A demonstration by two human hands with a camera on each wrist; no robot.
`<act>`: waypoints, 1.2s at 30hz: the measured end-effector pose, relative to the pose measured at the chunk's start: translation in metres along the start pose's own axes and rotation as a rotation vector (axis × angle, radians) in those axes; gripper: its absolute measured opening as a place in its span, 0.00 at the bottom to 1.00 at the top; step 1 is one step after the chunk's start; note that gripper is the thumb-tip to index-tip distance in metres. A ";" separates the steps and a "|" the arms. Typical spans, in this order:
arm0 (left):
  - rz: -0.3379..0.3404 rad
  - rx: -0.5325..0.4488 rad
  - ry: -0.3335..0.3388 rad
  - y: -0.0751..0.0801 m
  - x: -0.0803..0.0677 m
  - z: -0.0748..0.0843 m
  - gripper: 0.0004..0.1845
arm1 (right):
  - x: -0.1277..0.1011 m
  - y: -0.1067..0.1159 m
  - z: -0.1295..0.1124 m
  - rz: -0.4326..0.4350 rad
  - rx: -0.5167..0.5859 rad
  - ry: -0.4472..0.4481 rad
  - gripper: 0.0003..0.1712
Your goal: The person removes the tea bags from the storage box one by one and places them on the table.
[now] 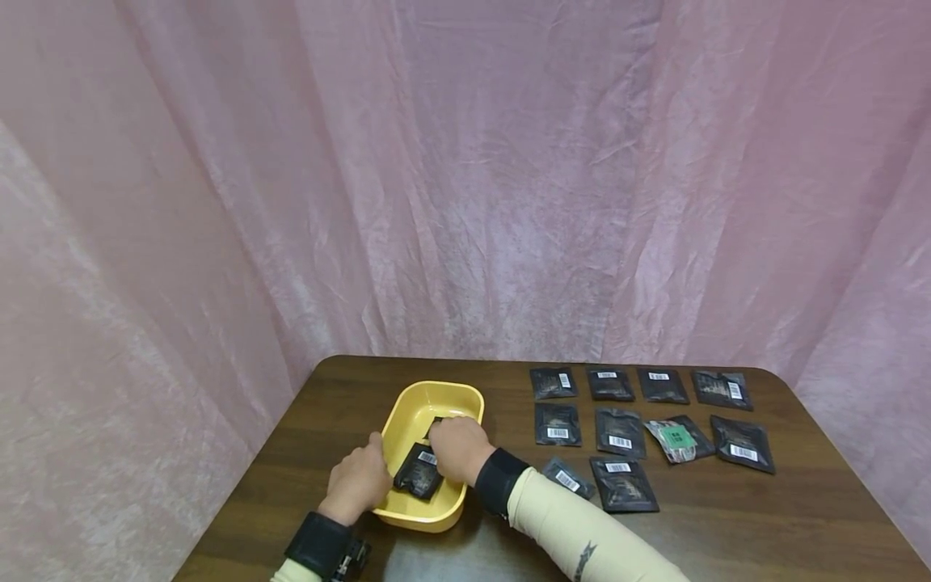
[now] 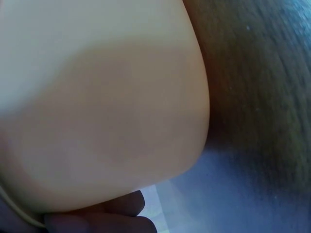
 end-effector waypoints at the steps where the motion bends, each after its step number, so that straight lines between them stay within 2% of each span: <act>1: -0.001 -0.001 0.000 0.000 0.000 0.000 0.23 | 0.000 0.000 0.000 0.003 0.002 -0.001 0.12; 7: -0.010 -0.004 0.003 0.000 0.000 0.000 0.22 | -0.001 0.000 0.002 0.019 0.025 -0.019 0.10; 12: 0.007 -0.012 -0.008 0.003 -0.001 0.002 0.22 | 0.001 0.002 0.005 0.069 0.063 -0.056 0.06; 18: 0.013 -0.011 -0.016 0.004 -0.003 0.003 0.21 | 0.001 0.006 0.009 0.125 0.115 -0.082 0.08; 23: 0.013 -0.012 -0.015 0.002 -0.004 0.002 0.22 | -0.004 0.011 0.007 0.200 0.096 -0.050 0.08; 28: 0.014 -0.024 -0.031 0.000 -0.005 0.002 0.22 | -0.013 0.018 0.007 0.282 0.063 -0.041 0.12; 36: -0.009 -0.022 -0.013 0.000 -0.001 0.000 0.21 | -0.028 0.036 0.007 0.391 0.025 -0.010 0.17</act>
Point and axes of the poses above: each hand's wrist, its own x-axis towards the middle knuckle, its own y-axis out of the back of the hand, z = x × y, the point moved 6 cm from there along x, towards the middle knuckle, and after that the axes turned 3 degrees about -x, right-handed, at the moved point
